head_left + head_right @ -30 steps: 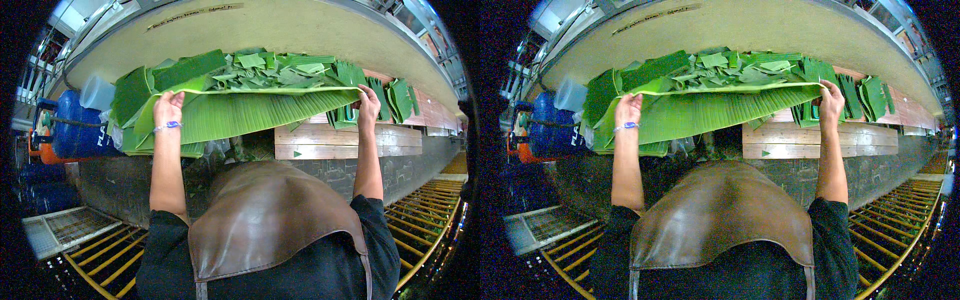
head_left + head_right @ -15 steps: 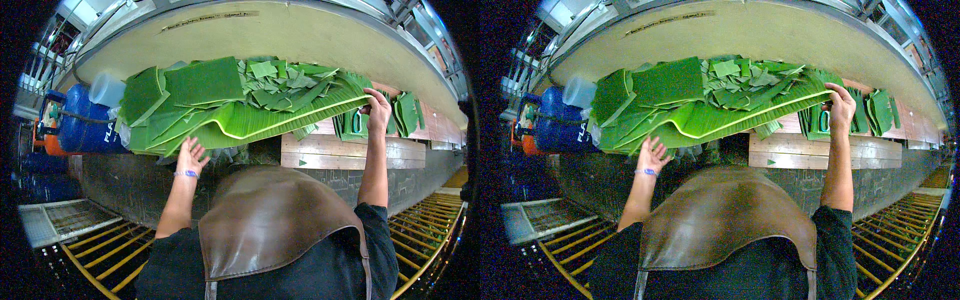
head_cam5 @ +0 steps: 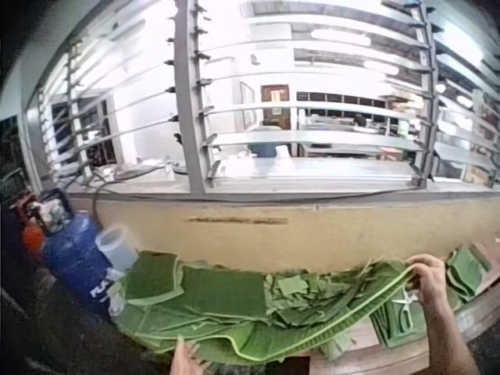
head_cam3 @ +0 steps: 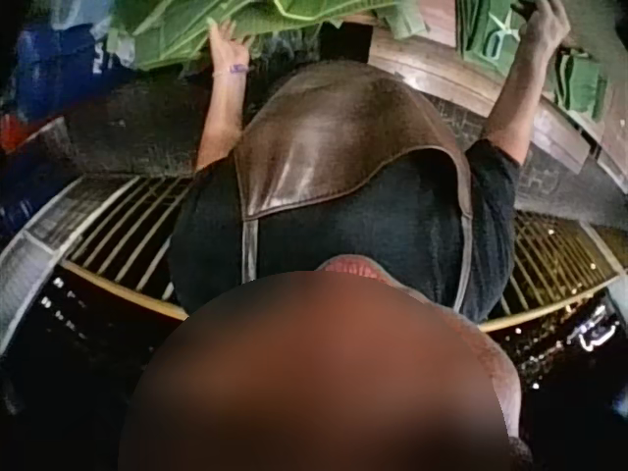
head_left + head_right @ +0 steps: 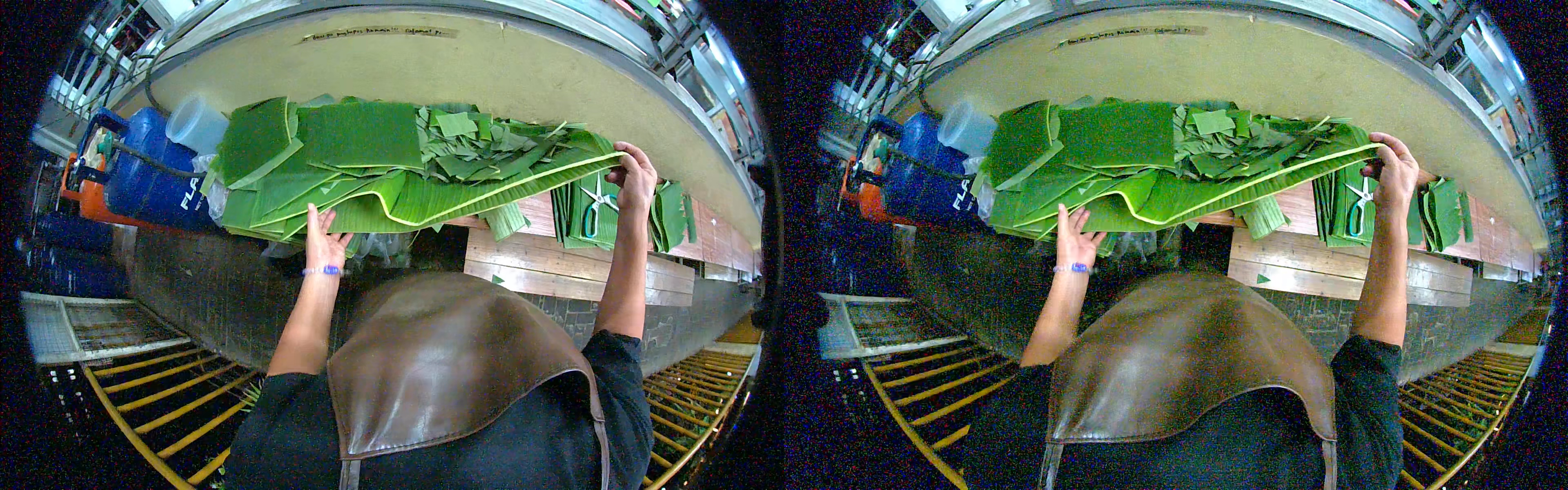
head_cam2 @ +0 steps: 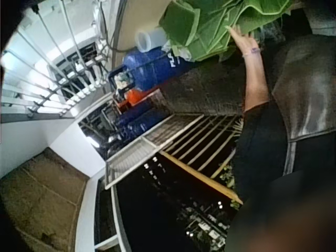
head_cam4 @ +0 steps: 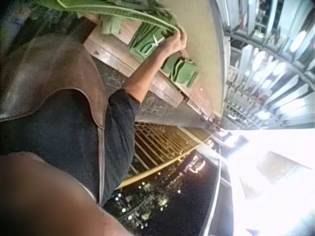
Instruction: The person uses scissors to cut large green banana leaves into smaller rectangular pieces on a wooden workbench. The person repeatedly picks up leaves, aligns them, and trims the edges, stacking the cut pieces on the bench.
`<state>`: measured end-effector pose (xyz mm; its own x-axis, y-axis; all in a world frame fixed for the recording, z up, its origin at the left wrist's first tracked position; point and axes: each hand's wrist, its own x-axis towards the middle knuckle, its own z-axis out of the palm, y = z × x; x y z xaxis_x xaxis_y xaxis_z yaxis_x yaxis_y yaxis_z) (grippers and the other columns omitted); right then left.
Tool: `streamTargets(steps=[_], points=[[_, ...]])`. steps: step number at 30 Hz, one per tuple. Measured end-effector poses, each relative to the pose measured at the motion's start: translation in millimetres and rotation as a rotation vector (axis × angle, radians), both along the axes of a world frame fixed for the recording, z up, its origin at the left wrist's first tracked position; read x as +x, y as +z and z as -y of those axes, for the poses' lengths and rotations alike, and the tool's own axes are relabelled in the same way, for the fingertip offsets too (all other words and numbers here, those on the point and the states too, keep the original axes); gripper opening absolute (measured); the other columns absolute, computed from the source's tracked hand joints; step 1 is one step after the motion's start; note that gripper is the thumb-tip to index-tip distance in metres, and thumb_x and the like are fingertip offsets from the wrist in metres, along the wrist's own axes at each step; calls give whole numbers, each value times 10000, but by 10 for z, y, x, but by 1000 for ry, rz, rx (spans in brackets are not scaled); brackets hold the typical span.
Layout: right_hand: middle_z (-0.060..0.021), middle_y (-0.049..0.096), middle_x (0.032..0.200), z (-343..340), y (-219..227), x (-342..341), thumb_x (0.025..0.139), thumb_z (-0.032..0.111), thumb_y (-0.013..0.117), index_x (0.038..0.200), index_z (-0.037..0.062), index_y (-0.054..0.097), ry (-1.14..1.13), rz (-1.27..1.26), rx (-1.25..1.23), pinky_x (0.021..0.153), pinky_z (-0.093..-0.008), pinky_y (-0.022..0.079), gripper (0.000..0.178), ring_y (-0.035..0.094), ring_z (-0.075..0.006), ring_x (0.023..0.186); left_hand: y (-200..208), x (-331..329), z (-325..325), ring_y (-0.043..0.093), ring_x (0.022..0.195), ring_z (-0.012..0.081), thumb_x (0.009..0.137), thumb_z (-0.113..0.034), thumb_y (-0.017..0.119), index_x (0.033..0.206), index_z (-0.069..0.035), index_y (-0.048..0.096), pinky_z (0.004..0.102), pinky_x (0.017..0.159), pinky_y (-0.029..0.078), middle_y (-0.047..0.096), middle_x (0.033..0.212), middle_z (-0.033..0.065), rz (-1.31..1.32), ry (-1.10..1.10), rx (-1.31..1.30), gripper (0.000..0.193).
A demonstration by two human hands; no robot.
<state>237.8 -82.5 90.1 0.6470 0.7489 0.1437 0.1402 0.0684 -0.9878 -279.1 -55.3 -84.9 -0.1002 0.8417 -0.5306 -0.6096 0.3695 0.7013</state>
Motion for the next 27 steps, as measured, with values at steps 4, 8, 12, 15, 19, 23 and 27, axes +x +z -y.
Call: streamTargets(steps=[4, 8, 12, 15, 19, 23, 27], points=[[-55, 618, 730, 89, -50, 93, 806, 13, 527, 961, 8, 662, -10, 26, -37, 411, -230, 474, 205, 517, -98, 451, -50, -40, -156, 470, 1165, 324, 895, -271, 546, 1245, -8, 448, 468, 976, 406, 520, 1204, 149, -38, 123, -11, 448], [-57, 618, 730, 136, -142, 309, 802, 24, 536, 962, 7, 662, -32, -49, -87, 404, -233, 473, 204, 525, -104, 449, 130, -22, -193, 633, 916, 258, 872, -79, 582, 1138, 8, 519, 430, 821, 532, 610, 1063, 132, -315, 172, 162, 286], [-68, 628, 750, 69, -168, 503, 805, 32, 523, 999, 19, 655, -37, -40, -129, 427, -253, 478, 235, 545, -135, 489, 470, -17, -550, 649, 853, 268, 853, -81, 615, 1083, 35, 544, 399, 691, 587, 611, 1036, 143, -427, 158, 293, 267], [-80, 628, 766, -32, 60, 660, 809, 48, 525, 1017, 31, 653, 34, -18, -41, 459, -286, 498, 245, 548, -153, 507, 864, -116, -970, 659, 799, 294, 839, -86, 611, 1006, 76, 551, 390, 622, 605, 605, 1009, 180, -425, 91, 444, 240], [-93, 622, 767, -270, 599, 852, 831, 97, 532, 1055, 45, 642, -7, -4, -27, 456, -298, 490, 254, 532, -156, 499, 1563, -129, -1412, 667, 689, 334, 831, -130, 622, 892, 178, 518, 397, 597, 607, 613, 895, 253, -488, 50, 567, 330], [-27, 530, 653, -381, 1034, 954, 836, 106, 545, 1080, 51, 638, 59, -73, 21, 442, -286, 470, 267, 458, -121, 458, 2157, -114, -1552, 669, 697, 337, 859, -196, 593, 980, 158, 504, 363, 612, 598, 616, 915, 273, -504, -1, 675, 384], [15, 529, 690, -319, 1383, 992, 844, 147, 551, 1094, 76, 639, 38, -19, 53, 508, -269, 481, 274, 441, -83, 488, 2535, -279, -1537, 667, 715, 347, 849, -270, 625, 1094, 78, 490, 353, 619, 590, 607, 978, 261, -553, -129, 664, 447]])
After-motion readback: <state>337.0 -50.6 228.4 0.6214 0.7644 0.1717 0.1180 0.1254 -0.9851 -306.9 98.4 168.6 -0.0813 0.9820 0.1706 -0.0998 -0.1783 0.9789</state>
